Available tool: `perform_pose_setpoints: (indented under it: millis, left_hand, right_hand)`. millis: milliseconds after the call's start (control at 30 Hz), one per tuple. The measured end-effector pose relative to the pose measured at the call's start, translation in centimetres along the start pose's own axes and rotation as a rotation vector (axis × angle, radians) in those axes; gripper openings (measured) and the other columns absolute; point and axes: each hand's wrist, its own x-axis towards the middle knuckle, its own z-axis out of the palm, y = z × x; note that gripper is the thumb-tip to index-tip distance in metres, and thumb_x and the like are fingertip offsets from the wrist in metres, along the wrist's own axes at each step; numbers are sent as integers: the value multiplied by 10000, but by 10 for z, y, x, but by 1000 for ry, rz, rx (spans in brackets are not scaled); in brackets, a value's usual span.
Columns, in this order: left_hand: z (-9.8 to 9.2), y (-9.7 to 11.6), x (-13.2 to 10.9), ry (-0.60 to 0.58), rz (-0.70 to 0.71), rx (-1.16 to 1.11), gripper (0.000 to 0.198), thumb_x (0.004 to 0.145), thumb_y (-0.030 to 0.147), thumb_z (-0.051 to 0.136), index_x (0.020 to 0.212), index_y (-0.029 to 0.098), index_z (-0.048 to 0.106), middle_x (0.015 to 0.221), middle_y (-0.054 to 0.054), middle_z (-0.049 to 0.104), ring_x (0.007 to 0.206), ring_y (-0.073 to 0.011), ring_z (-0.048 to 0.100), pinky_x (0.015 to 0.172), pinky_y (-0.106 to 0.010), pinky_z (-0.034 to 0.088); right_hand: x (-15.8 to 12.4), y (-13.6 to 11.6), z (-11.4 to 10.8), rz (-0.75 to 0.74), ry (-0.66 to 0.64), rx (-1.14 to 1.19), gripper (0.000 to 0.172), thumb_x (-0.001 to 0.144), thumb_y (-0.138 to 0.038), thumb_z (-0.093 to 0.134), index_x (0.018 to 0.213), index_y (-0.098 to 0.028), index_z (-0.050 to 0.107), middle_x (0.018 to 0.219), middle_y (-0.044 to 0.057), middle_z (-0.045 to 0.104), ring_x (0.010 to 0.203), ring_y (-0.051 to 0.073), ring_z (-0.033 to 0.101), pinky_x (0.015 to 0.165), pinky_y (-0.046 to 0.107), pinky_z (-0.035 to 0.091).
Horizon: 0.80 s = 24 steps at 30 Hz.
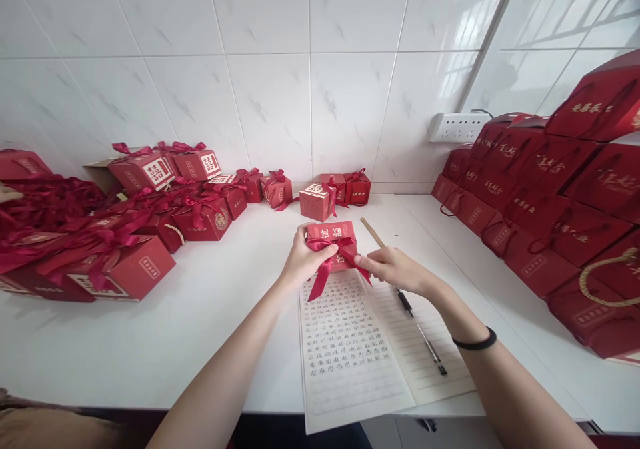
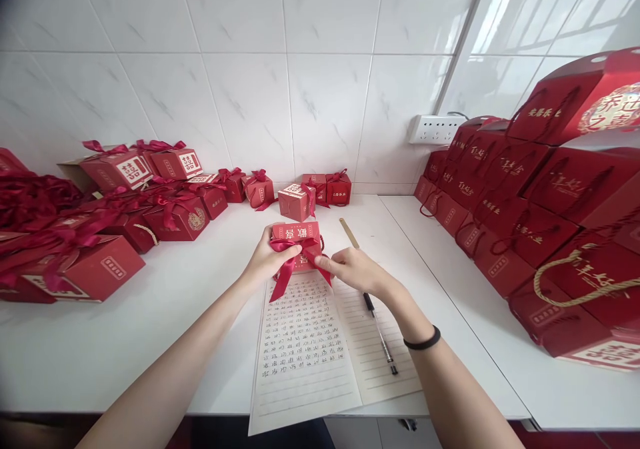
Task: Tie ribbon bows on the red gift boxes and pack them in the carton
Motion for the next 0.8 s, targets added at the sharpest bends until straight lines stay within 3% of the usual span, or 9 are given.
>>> perform_pose_setpoints:
  millis: [100,367,600,800]
  left_hand:
    - [0,1,-1,5,-1,17,581,622,286,761,1102,202,447,1059,-60,607,946,-196,623,817,-325,485]
    - [-1,2,-1,6,5,27,559,628,283,755,1089,204,448,1017,-45,629,913,-189,638,803,-322,496]
    - [-1,5,-2,1,-7,42,537,646,297,744,1087,205,451,1032,-52,630,927,-200,637,827,-339,489]
    - [-2,4,-1,-10,-13,47,530,660,308,739,1090,211,444,1044,-49,635,943,-202,638,846,-343,487]
  right_hand:
    - [0,3,1,-30,-168,90,402,820,-475,518,569,-163,549,526,-30,423,492,92,347,484,251,275]
    - [0,6,-5,-7,-339,139,269,774,-372,542,606,-163,565,554,-33,431,510,86,324,482,248,245]
    - [-4,7,-11,43,-414,122,279,762,-342,557,548,-174,497,502,-67,307,472,69,239,471,255,186]
    - [-5,13,-15,65,-471,76,280,756,-346,592,549,-164,546,499,-56,354,480,73,257,473,254,203]
